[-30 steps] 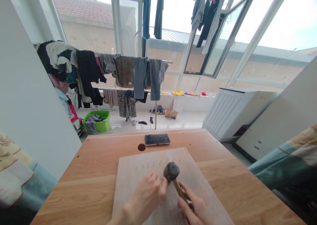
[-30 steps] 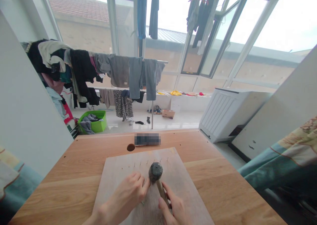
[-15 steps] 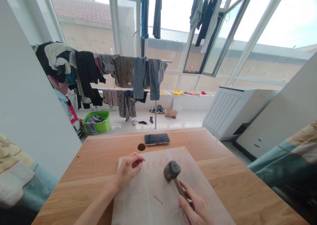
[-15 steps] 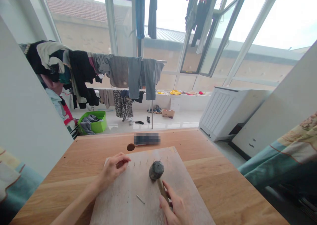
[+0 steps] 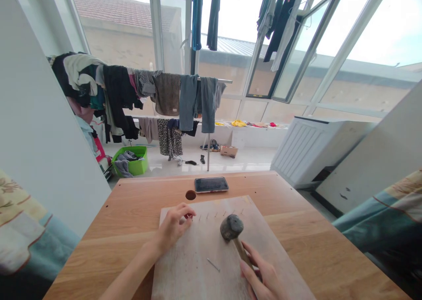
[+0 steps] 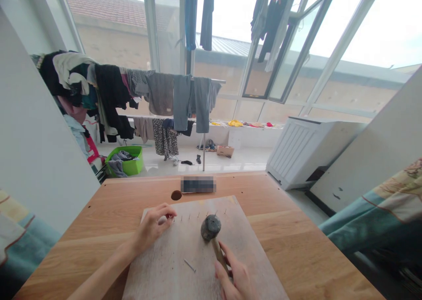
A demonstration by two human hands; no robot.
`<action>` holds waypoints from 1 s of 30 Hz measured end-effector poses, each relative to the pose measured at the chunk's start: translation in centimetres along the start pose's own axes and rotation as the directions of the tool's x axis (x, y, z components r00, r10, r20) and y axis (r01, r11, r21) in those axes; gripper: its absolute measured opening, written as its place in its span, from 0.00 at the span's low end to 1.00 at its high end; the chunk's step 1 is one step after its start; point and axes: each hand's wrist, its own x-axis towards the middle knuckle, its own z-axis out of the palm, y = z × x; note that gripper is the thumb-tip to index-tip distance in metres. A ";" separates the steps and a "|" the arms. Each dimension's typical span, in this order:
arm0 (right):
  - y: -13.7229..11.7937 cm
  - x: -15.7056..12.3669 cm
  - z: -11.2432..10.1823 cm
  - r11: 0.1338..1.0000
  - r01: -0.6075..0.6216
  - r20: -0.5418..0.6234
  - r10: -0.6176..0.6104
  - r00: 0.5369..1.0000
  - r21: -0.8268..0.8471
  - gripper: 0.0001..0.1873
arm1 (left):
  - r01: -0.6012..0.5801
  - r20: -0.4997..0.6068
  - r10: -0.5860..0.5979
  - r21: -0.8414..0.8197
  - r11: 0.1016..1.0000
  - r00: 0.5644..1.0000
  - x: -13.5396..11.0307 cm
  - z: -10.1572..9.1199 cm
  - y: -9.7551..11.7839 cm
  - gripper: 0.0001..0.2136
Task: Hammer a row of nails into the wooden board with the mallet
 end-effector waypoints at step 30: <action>-7.3 2.9 5.9 0.987 0.136 0.327 -0.158 0.932 0.089 0.24 | 0.032 -0.002 -0.032 -0.009 0.999 0.999 0.1 0.6 -1.1 0.14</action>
